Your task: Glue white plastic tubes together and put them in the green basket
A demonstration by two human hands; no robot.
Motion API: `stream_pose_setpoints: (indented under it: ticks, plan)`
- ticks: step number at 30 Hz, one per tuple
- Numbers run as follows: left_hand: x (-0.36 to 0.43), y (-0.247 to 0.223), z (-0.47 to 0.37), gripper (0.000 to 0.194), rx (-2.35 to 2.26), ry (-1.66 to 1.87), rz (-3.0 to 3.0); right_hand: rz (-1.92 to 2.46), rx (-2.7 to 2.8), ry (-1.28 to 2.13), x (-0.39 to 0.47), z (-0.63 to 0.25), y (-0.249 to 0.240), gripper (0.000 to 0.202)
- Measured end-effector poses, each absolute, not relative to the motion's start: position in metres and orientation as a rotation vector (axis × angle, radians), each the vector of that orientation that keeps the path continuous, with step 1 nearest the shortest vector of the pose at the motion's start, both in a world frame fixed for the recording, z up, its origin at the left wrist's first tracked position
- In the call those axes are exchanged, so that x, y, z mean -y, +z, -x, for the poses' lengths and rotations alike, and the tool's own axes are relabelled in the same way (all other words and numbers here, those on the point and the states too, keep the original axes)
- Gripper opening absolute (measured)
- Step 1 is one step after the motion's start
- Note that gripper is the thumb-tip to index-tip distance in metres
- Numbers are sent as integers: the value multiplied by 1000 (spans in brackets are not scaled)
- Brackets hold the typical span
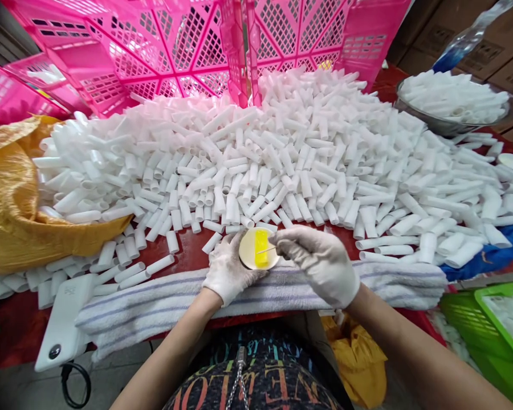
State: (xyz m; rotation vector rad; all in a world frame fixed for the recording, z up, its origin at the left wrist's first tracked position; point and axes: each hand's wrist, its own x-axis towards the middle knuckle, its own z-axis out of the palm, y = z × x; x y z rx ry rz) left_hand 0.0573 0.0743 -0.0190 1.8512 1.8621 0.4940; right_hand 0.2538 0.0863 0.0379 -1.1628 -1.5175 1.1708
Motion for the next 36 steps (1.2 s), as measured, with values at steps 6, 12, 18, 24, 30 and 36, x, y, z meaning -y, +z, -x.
stream_pose_setpoints:
  ticks: [6,12,18,24,30,36]
  plan:
    - [-73,-17,-59,94,-1875,518,-1851,1424,760,1649,-84,-251,-1,45]
    - [-74,-24,-60,94,-1888,547,-1853,1393,531,1523,-96,-251,-25,47]
    - [-74,-24,-58,95,-1847,540,-1845,1409,886,1407,-122,-264,4,44]
    - [-73,-23,-57,96,-1873,513,-1852,1356,1872,963,-143,-240,42,34]
    - [-73,-21,-58,94,-1870,525,-1847,1305,1921,1130,-150,-246,25,39]
    - [-69,-24,-50,91,-1765,581,-1844,1748,1687,599,-143,-306,0,42]
